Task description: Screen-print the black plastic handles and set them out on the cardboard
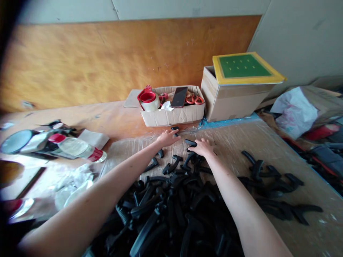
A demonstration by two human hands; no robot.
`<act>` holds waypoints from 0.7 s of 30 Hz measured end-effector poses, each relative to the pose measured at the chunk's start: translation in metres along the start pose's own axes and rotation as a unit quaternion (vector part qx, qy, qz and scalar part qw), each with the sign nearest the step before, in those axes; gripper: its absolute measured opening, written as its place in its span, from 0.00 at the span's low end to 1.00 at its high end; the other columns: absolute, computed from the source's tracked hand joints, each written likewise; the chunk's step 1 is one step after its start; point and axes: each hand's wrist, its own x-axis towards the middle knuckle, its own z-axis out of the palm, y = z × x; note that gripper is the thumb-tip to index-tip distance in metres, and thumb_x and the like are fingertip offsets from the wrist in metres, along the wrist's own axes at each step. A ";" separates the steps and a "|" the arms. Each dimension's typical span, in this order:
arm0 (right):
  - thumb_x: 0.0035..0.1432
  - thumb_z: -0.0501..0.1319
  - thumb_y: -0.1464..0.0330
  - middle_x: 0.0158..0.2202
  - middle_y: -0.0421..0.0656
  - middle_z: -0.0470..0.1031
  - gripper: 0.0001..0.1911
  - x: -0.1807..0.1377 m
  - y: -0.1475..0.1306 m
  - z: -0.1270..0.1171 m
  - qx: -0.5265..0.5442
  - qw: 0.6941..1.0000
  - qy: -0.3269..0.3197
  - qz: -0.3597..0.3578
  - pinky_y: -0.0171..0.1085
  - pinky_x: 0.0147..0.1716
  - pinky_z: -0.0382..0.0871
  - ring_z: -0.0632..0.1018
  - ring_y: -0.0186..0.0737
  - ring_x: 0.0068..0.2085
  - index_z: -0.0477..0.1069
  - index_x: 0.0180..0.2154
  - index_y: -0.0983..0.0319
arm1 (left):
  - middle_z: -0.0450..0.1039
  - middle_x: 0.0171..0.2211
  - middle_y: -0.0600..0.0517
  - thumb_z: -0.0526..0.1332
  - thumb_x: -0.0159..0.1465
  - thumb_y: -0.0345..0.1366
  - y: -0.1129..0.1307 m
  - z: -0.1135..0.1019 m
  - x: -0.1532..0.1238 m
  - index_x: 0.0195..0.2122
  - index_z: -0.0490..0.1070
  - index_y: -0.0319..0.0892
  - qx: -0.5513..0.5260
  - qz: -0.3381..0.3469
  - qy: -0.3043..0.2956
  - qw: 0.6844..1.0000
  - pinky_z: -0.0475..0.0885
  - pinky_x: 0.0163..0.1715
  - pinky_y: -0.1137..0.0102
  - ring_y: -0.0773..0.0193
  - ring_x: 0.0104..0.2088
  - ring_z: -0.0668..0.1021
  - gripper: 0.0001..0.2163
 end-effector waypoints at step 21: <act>0.56 0.59 0.53 0.52 0.39 0.76 0.31 -0.151 -0.060 -0.012 0.125 0.970 -0.062 -0.200 0.40 0.46 0.69 0.77 0.47 0.50 0.62 0.61 0.46 | 0.78 0.45 0.46 0.48 0.63 0.41 -0.068 0.031 -0.142 0.52 0.68 0.42 -0.061 0.172 -0.194 0.964 0.71 0.46 0.63 0.55 0.44 0.79 0.19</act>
